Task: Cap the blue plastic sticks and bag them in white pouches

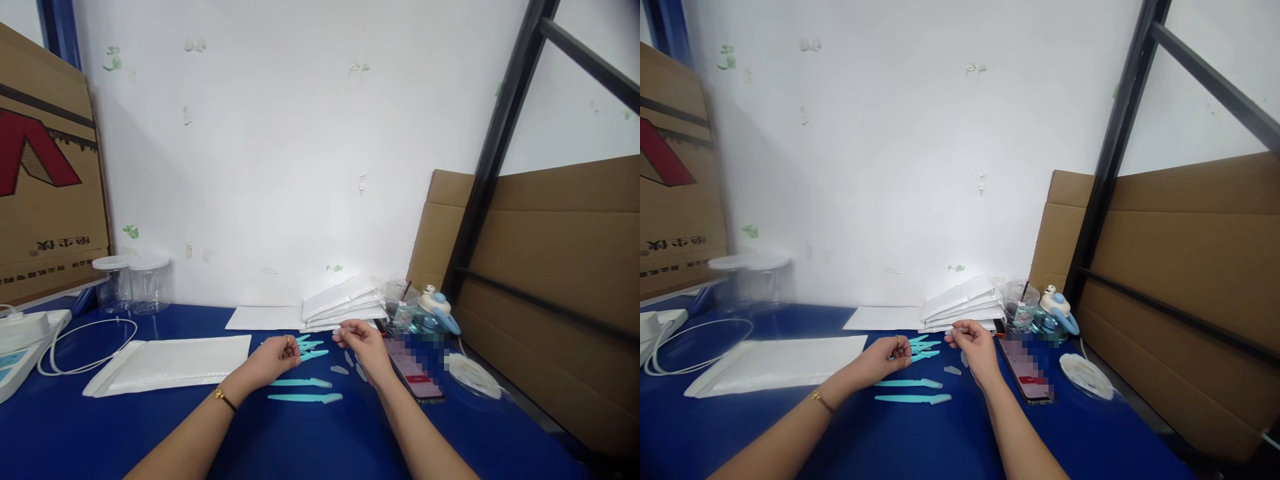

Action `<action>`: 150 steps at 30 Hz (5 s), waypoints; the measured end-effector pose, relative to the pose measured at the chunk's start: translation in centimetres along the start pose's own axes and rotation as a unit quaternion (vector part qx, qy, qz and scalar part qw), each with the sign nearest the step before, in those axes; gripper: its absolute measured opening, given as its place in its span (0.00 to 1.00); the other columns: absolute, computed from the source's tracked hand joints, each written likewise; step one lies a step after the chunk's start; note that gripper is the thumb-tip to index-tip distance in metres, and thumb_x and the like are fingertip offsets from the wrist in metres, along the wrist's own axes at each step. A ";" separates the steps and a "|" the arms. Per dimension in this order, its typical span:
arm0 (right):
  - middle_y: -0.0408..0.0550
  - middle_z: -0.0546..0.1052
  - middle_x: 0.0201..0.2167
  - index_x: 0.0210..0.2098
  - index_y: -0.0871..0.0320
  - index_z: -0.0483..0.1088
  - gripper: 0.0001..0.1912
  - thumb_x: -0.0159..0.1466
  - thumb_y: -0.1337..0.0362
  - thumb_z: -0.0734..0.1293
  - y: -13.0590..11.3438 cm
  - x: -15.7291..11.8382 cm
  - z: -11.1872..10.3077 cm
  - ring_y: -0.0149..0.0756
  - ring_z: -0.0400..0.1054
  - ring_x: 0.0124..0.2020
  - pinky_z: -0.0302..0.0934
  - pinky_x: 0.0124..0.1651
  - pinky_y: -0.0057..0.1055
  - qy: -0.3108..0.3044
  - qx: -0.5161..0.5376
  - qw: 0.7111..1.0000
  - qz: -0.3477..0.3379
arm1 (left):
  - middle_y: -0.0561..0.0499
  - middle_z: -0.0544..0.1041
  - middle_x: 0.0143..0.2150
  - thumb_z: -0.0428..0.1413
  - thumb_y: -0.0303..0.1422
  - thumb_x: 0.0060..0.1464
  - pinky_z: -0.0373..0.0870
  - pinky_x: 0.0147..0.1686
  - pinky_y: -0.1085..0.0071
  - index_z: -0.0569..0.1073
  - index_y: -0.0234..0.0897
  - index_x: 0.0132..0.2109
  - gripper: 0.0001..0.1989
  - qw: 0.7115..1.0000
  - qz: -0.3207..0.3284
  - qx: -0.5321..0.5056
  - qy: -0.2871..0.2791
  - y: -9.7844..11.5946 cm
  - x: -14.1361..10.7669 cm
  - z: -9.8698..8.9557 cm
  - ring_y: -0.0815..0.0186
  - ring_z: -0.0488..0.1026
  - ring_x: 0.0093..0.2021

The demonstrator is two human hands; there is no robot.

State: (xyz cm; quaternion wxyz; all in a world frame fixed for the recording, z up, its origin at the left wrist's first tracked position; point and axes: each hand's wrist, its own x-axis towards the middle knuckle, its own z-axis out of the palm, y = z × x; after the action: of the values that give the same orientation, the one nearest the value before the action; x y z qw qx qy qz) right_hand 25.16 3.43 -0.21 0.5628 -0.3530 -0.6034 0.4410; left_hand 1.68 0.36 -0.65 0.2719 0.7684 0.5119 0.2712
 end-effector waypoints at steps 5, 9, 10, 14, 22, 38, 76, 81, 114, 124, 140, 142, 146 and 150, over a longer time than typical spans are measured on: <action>0.51 0.78 0.26 0.35 0.62 0.73 0.21 0.52 0.50 0.71 0.0 -0.1 0.1 0.40 0.73 0.31 0.60 0.27 0.27 -0.025 -0.037 0.999 0.020 | 0.55 0.69 0.27 0.53 0.40 0.49 0.62 0.30 0.74 0.69 0.35 0.34 0.11 0.999 0.004 -0.035 0.008 -0.1 0.2 -0.1 0.69 0.65 0.29; 0.50 0.78 0.25 0.34 0.61 0.74 0.22 0.51 0.49 0.71 0.1 -0.2 0.3 0.38 0.72 0.29 0.61 0.29 0.28 -0.038 -0.043 0.998 0.022 | 0.55 0.68 0.26 0.53 0.41 0.49 0.61 0.30 0.74 0.69 0.35 0.35 0.13 0.999 0.002 -0.041 0.018 0.0 0.3 -0.2 0.69 0.65 0.29; 0.49 0.78 0.25 0.34 0.61 0.74 0.22 0.50 0.49 0.71 0.0 -0.3 0.4 0.37 0.72 0.29 0.61 0.30 0.29 -0.041 -0.042 0.998 0.021 | 0.55 0.68 0.27 0.53 0.41 0.49 0.61 0.30 0.74 0.70 0.35 0.35 0.13 0.999 0.002 -0.042 0.019 0.0 0.3 -0.2 0.69 0.64 0.29; 0.48 0.78 0.23 0.33 0.60 0.75 0.20 0.50 0.49 0.72 0.0 -0.4 0.9 0.37 0.72 0.28 0.62 0.31 0.29 -0.059 -0.043 0.997 0.025 | 0.55 0.68 0.26 0.54 0.41 0.48 0.61 0.30 0.74 0.70 0.35 0.34 0.13 0.998 0.003 -0.054 0.014 0.0 0.4 -0.1 0.69 0.64 0.28; 0.48 0.78 0.25 0.33 0.60 0.75 0.18 0.51 0.52 0.72 0.0 -0.3 0.6 0.36 0.72 0.28 0.63 0.35 0.31 -0.018 -0.027 0.999 0.007 | 0.55 0.68 0.26 0.54 0.42 0.49 0.61 0.30 0.74 0.70 0.35 0.34 0.14 0.998 -0.003 -0.055 0.017 -0.2 0.4 -0.2 0.69 0.64 0.28; 0.49 0.70 0.54 0.52 0.50 0.68 0.18 0.63 0.63 0.62 -4.8 -2.1 1.7 0.47 0.60 0.57 0.50 0.60 0.49 -0.022 -0.436 0.833 -0.340 | 0.55 0.68 0.26 0.53 0.42 0.49 0.60 0.29 0.74 0.70 0.35 0.34 0.13 0.998 0.003 -0.063 -0.010 0.3 0.1 -0.1 0.69 0.63 0.28; 0.27 0.70 0.53 0.53 0.36 0.64 0.24 0.59 0.63 0.68 -17.7 -5.8 3.5 0.39 0.40 0.66 0.22 0.68 0.40 0.214 -0.611 0.430 -0.629 | 0.53 0.75 0.30 0.54 0.37 0.45 0.62 0.24 0.77 0.75 0.39 0.37 0.11 0.990 0.026 0.054 -0.126 -0.5 -1.0 0.4 0.67 0.71 0.29; 0.31 0.70 0.54 0.55 0.36 0.61 0.26 0.60 0.64 0.66 -17.3 -5.7 3.2 0.40 0.50 0.63 0.28 0.67 0.41 0.198 -0.597 0.479 -0.612 | 0.54 0.75 0.30 0.55 0.37 0.45 0.62 0.25 0.76 0.75 0.39 0.37 0.11 0.989 0.022 0.044 -0.136 0.0 -1.1 0.2 0.67 0.71 0.29; 0.44 0.73 0.29 0.34 0.56 0.67 0.08 0.63 0.64 0.57 0.1 -1.3 -1.2 0.32 0.66 0.28 0.58 0.32 0.27 -0.154 -0.394 0.902 -0.088 | 0.51 0.74 0.33 0.52 0.34 0.48 0.59 0.28 0.74 0.71 0.38 0.34 0.07 0.986 -0.060 0.152 0.039 -3.0 0.1 -1.1 0.66 0.70 0.32; 0.41 0.71 0.22 0.29 0.59 0.70 0.09 0.57 0.58 0.65 1.3 -0.4 -1.9 0.30 0.68 0.22 0.58 0.26 0.24 -0.139 -0.249 0.958 -0.005 | 0.52 0.74 0.30 0.50 0.38 0.49 0.59 0.31 0.74 0.73 0.36 0.34 0.11 0.996 -0.028 0.062 0.055 -2.3 0.4 -1.4 0.66 0.67 0.32; 0.41 0.70 0.22 0.30 0.59 0.70 0.10 0.57 0.58 0.65 0.8 -0.7 -1.4 0.29 0.66 0.22 0.57 0.26 0.24 -0.172 -0.210 0.962 0.013 | 0.54 0.68 0.25 0.52 0.42 0.48 0.58 0.27 0.76 0.71 0.34 0.33 0.14 0.999 -0.024 -0.010 0.029 -2.5 0.7 -1.1 0.69 0.62 0.27; 0.41 0.70 0.22 0.30 0.59 0.70 0.10 0.57 0.58 0.66 0.7 -0.9 -1.1 0.29 0.66 0.22 0.57 0.26 0.24 -0.177 -0.200 0.964 0.016 | 0.54 0.68 0.25 0.52 0.41 0.48 0.58 0.27 0.75 0.71 0.34 0.34 0.14 0.999 -0.019 -0.023 0.021 -2.3 0.6 -1.1 0.70 0.62 0.26; 0.41 0.71 0.21 0.29 0.59 0.71 0.10 0.55 0.57 0.67 0.7 -1.4 -0.5 0.30 0.66 0.21 0.57 0.25 0.24 -0.205 -0.185 0.961 0.031 | 0.54 0.69 0.25 0.53 0.40 0.47 0.60 0.28 0.75 0.72 0.34 0.33 0.12 0.999 -0.007 -0.033 -0.006 -1.6 0.3 -0.8 0.70 0.63 0.26; 0.41 0.71 0.20 0.30 0.59 0.72 0.11 0.56 0.57 0.66 0.4 -1.3 -1.1 0.30 0.67 0.21 0.57 0.25 0.24 -0.240 -0.207 0.947 0.054 | 0.52 0.73 0.27 0.55 0.40 0.46 0.62 0.30 0.74 0.74 0.34 0.32 0.13 0.998 -0.006 -0.026 -0.064 -0.9 -0.1 -0.4 0.68 0.67 0.29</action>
State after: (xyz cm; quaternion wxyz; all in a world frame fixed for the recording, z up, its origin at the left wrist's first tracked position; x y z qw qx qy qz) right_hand 26.37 2.48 -1.09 0.2916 -0.3778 -0.7783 0.4080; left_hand 0.74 0.63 -0.99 0.3253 0.7739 0.4909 0.2331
